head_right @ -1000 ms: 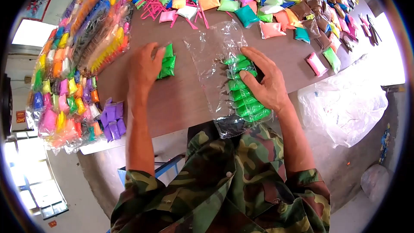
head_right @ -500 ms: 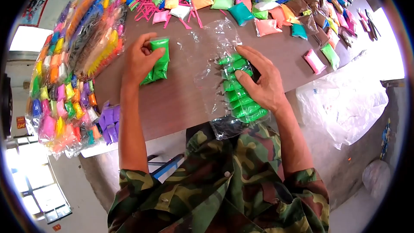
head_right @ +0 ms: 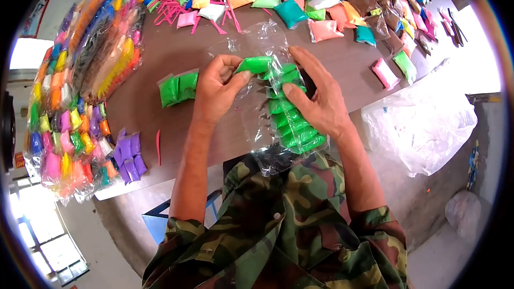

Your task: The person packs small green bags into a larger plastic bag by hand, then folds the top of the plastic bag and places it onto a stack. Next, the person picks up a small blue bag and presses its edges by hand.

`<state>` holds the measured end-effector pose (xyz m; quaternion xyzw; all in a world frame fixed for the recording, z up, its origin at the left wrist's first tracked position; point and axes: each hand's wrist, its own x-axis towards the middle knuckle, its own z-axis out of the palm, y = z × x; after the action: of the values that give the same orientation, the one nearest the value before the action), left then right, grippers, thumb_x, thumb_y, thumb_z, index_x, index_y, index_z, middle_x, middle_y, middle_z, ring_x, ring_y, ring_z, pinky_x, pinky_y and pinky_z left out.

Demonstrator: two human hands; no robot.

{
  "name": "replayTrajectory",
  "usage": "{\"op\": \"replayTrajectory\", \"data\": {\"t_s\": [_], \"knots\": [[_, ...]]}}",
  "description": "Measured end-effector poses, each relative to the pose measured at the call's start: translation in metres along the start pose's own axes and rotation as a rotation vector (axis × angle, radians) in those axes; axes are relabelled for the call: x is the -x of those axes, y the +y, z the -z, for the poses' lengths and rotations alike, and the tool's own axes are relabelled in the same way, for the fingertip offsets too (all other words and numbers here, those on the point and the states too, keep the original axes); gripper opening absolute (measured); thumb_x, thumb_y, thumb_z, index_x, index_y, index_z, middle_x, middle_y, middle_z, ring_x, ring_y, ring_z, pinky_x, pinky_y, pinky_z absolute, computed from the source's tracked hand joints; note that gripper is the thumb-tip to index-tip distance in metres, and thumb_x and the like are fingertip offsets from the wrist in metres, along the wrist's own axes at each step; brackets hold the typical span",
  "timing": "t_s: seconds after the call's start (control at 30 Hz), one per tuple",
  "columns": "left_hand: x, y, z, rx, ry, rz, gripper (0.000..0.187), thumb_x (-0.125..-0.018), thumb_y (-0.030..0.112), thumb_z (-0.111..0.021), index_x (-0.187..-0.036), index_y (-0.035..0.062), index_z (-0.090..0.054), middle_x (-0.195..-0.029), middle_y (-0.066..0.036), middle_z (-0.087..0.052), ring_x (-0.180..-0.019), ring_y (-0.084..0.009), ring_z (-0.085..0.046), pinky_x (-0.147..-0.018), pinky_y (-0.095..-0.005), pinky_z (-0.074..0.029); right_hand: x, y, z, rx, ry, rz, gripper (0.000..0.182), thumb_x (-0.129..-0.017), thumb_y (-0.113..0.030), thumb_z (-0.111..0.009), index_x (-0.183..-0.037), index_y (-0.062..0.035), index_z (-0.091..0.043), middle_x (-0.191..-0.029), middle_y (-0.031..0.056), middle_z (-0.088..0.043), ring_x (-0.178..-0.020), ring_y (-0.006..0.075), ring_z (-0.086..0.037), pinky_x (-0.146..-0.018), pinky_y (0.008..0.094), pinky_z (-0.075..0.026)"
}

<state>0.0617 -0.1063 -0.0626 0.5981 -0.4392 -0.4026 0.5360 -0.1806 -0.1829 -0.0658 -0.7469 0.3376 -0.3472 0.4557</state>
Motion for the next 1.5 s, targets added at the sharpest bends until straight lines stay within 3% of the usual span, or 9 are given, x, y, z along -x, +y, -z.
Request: {"op": "replayTrajectory", "data": {"t_s": [0.27,0.37,0.43,0.53,0.73,1.0,1.1,1.17,1.5], "knots": [[-0.011,-0.009,-0.016,0.061,-0.039,-0.090,0.015,-0.103,-0.002,-0.071,-0.118,-0.0024,-0.070,-0.113,-0.006,-0.078,-0.108,-0.0114,-0.071,-0.094,-0.0290,-0.058,-0.016,0.008,0.000,0.120,-0.010,0.058,0.065,-0.098,-0.030,-0.075,-0.155,-0.0027,-0.059,-0.161,0.0248,-0.056,-0.148,0.0428,-0.055,-0.122,0.0467,-0.043],[-0.014,0.004,-0.021,-0.307,-0.010,-0.129,0.016,-0.097,-0.005,-0.074,-0.112,0.0002,-0.075,-0.111,-0.008,-0.079,-0.104,-0.0157,-0.074,-0.091,-0.0316,-0.059,-0.016,0.006,0.001,0.140,-0.014,0.053,0.064,-0.098,-0.030,-0.075,-0.155,-0.0033,-0.059,-0.160,0.0249,-0.056,-0.147,0.0434,-0.055,-0.121,0.0473,-0.044],[-0.019,-0.003,-0.021,-0.590,0.039,-0.453,0.020,-0.090,-0.005,-0.075,-0.108,0.0021,-0.079,-0.107,-0.012,-0.078,-0.097,-0.0256,-0.075,-0.087,-0.0363,-0.059,-0.016,0.006,0.000,0.132,-0.026,0.067,0.063,-0.098,-0.029,-0.075,-0.154,-0.0038,-0.060,-0.160,0.0238,-0.057,-0.147,0.0434,-0.055,-0.121,0.0478,-0.043],[-0.020,-0.003,-0.018,-0.566,-0.016,-0.460,0.023,-0.088,-0.002,-0.074,-0.111,0.0019,-0.078,-0.104,-0.014,-0.077,-0.096,-0.0374,-0.071,-0.088,-0.0432,-0.058,-0.016,0.006,0.000,0.199,-0.031,0.083,0.062,-0.098,-0.027,-0.074,-0.154,-0.0043,-0.061,-0.159,0.0226,-0.058,-0.145,0.0425,-0.056,-0.121,0.0480,-0.042],[-0.020,-0.001,-0.024,-0.471,-0.033,-0.330,0.024,-0.091,-0.002,-0.072,-0.115,0.0012,-0.079,-0.108,-0.016,-0.079,-0.101,-0.0362,-0.074,-0.092,-0.0428,-0.058,-0.013,0.007,-0.003,0.146,0.009,0.073,0.061,-0.098,-0.024,-0.075,-0.154,-0.0050,-0.061,-0.155,0.0217,-0.063,-0.144,0.0403,-0.058,-0.122,0.0476,-0.041],[0.004,0.015,-0.001,-0.663,0.107,-0.371,0.027,-0.094,0.007,-0.074,-0.121,0.0054,-0.079,-0.111,-0.017,-0.079,-0.105,-0.0384,-0.074,-0.091,-0.0453,-0.058,-0.012,0.015,-0.007,0.080,0.047,0.066,0.061,-0.098,-0.024,-0.074,-0.155,-0.0045,-0.061,-0.155,0.0225,-0.063,-0.147,0.0374,-0.057,-0.123,0.0456,-0.041],[0.019,0.028,0.038,-0.918,0.288,-0.388,0.024,-0.095,0.014,-0.077,-0.118,0.0064,-0.078,-0.110,-0.016,-0.079,-0.104,-0.0389,-0.074,-0.088,-0.0470,-0.059,-0.012,0.011,-0.007,0.101,0.050,0.061,0.061,-0.098,-0.024,-0.074,-0.154,-0.0041,-0.061,-0.155,0.0233,-0.062,-0.146,0.0368,-0.057,-0.123,0.0444,-0.041],[0.031,0.046,0.051,-1.237,0.329,-0.218,0.025,-0.094,0.019,-0.080,-0.114,0.0053,-0.077,-0.108,-0.015,-0.077,-0.102,-0.0391,-0.074,-0.085,-0.0493,-0.059,-0.012,0.010,-0.007,0.071,0.054,0.050,0.062,-0.098,-0.024,-0.074,-0.154,-0.0038,-0.061,-0.155,0.0238,-0.062,-0.147,0.0364,-0.058,-0.122,0.0433,-0.042],[0.075,0.019,0.051,-1.320,0.176,-0.175,0.024,-0.095,0.016,-0.079,-0.117,0.0074,-0.076,-0.113,-0.013,-0.075,-0.106,-0.0358,-0.072,-0.085,-0.0502,-0.059,-0.010,0.010,-0.005,0.004,0.072,0.018,0.061,-0.098,-0.025,-0.075,-0.154,-0.0032,-0.061,-0.157,0.0203,-0.062,-0.144,0.0300,-0.059,-0.121,0.0401,-0.044]]}}
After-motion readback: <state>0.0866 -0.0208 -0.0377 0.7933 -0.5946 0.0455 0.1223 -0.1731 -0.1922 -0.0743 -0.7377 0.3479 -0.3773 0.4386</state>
